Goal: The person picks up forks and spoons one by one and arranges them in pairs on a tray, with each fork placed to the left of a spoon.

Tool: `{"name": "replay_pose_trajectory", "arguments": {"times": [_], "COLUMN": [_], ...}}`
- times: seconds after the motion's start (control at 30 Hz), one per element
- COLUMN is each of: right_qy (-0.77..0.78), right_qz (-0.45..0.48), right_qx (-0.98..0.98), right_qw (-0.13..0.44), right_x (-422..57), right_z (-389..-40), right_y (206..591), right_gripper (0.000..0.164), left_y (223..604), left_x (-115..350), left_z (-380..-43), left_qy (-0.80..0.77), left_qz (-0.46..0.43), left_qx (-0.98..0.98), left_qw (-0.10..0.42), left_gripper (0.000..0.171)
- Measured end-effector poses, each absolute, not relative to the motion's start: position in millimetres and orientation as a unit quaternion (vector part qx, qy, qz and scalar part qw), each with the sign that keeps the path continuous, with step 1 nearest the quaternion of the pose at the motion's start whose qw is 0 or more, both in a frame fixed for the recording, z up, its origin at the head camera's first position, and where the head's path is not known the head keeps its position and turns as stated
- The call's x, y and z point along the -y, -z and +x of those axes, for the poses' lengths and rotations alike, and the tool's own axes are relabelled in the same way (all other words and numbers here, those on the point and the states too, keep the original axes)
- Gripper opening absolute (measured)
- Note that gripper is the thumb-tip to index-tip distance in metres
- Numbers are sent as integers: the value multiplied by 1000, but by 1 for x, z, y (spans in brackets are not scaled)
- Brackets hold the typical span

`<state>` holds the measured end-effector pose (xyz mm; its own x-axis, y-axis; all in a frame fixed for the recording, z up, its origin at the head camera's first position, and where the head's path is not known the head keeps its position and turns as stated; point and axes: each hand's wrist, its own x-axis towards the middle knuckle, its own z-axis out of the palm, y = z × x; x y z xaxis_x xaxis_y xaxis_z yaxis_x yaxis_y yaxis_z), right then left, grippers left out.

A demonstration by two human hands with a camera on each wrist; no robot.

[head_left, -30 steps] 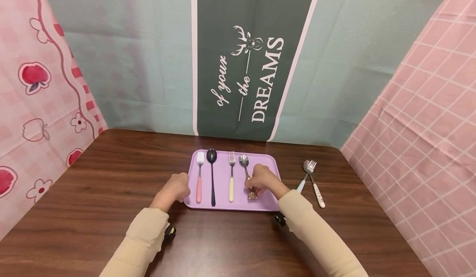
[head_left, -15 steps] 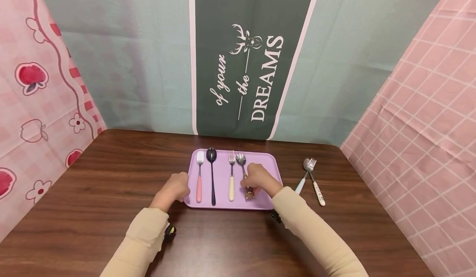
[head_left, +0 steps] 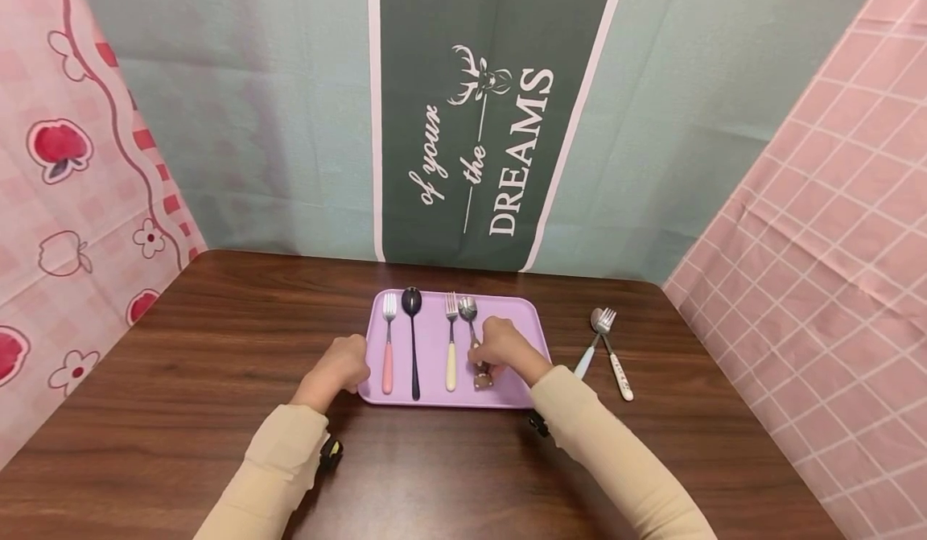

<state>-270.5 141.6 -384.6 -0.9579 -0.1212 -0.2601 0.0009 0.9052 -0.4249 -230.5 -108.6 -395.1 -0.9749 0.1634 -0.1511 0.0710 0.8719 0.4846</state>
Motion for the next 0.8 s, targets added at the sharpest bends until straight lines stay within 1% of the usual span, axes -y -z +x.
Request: {"name": "replay_pose_trajectory", "arguments": {"times": [0.8], "right_qy": [220], "right_qz": [-26], "right_qx": [-965], "right_qw": [138], "right_x": [-144], "right_z": [-267], "right_y": [385], "right_gripper": [17], "left_y": [399], "left_x": [109], "left_z": [-232], "left_qy": [-247], "left_qz": [61], "left_qx": [-963], "left_qw": [94], "left_gripper": [8]}}
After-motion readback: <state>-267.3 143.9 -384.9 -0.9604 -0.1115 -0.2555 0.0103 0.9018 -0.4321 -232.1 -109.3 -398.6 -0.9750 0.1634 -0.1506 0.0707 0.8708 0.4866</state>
